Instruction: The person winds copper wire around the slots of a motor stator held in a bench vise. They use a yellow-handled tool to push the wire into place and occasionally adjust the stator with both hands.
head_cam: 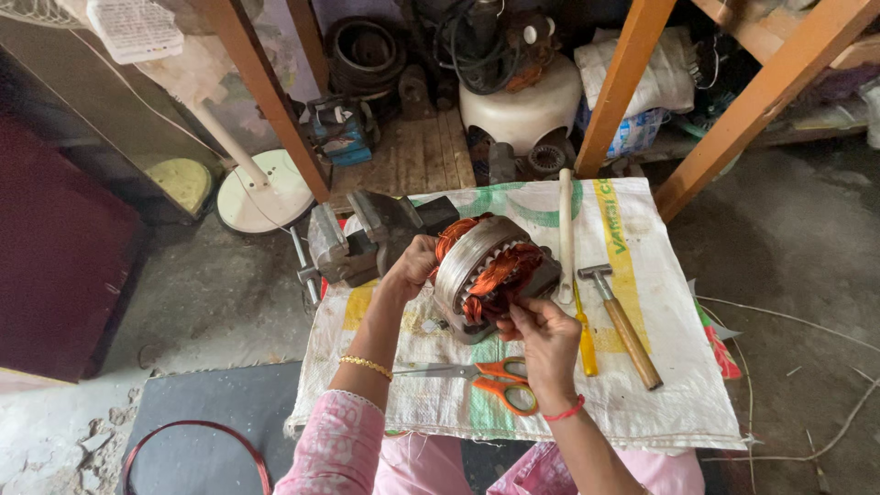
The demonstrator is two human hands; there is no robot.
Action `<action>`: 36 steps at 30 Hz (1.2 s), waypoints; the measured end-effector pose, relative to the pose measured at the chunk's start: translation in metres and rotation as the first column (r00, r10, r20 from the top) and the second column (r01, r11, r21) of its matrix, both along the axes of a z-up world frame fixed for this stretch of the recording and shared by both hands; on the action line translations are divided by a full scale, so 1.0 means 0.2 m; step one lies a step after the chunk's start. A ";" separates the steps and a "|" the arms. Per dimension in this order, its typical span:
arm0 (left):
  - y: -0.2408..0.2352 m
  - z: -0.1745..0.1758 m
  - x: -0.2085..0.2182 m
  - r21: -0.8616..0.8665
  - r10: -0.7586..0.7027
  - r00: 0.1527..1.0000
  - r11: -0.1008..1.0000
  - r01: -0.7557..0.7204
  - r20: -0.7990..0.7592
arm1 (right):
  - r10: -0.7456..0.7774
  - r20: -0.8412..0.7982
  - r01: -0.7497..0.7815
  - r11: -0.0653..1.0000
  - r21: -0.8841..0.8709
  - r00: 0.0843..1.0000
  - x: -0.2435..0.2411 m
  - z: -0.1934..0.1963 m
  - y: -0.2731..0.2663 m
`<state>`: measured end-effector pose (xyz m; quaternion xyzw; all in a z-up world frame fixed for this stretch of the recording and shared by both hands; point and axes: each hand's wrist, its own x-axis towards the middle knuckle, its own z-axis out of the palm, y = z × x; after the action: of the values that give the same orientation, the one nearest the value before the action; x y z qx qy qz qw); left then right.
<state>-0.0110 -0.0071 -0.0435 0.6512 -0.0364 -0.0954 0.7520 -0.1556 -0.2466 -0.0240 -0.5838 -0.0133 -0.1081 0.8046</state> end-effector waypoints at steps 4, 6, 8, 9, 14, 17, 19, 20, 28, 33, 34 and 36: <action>0.00 -0.04 0.02 0.004 0.002 1.000 1.000 -0.002 0.015 | 0.004 -0.045 -0.001 0.998 0.071 0.999 0.03 -0.04 -0.02; 0.01 -0.05 0.02 0.007 -0.023 0.998 1.000 0.022 0.051 | 0.010 -0.085 -0.003 0.996 0.084 0.996 0.06 -0.05 -0.02; 0.00 -0.05 0.03 0.018 -0.015 0.999 1.000 0.015 0.033 | 0.003 -0.055 0.002 0.996 0.091 0.998 0.08 -0.05 -0.02; 0.00 -0.05 0.02 0.025 -0.011 1.000 1.000 0.010 0.025 | -0.006 -0.004 0.006 0.995 0.095 1.000 0.10 -0.04 -0.01; -0.01 -0.03 0.01 0.023 -0.027 0.999 0.999 0.026 0.026 | -0.063 -0.002 0.062 0.993 -0.096 0.998 0.00 0.08 0.00; 0.01 -0.04 0.01 0.002 -0.040 0.998 0.999 0.040 0.053 | -0.062 0.254 0.174 0.878 -0.447 0.965 -0.13 0.15 0.00; 0.01 -0.07 0.02 -0.006 -0.048 0.997 0.999 0.048 0.053 | -0.010 0.520 0.371 0.712 -0.597 0.854 -0.18 0.18 -0.01; 0.00 -0.08 0.03 -0.005 -0.050 0.998 0.999 0.050 0.044 | 0.014 0.517 0.358 0.705 -0.612 0.856 -0.19 0.19 -0.01; 0.01 -0.09 0.05 -0.022 -0.032 0.998 0.999 0.033 0.051 | 0.256 0.245 -0.176 0.936 -0.305 0.935 -0.02 0.16 -0.05; 0.01 -0.08 0.04 -0.011 -0.015 1.000 1.000 0.016 0.017 | 0.213 0.399 0.097 0.772 -0.629 0.892 -0.04 0.18 -0.06; 0.01 -0.08 0.03 -0.014 -0.014 1.000 1.000 0.014 0.014 | 0.211 0.460 0.196 0.699 -0.688 0.862 -0.05 0.19 -0.04; 0.01 -0.09 0.04 -0.019 -0.016 1.000 1.000 0.016 0.011 | 0.214 0.405 0.125 0.737 -0.664 0.889 -0.07 0.20 -0.02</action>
<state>-0.0032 -0.0055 -0.0621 0.6443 -0.0466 -0.0973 0.7571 -0.1697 -0.2512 0.0158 -0.7919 -0.2541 -0.2097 0.5142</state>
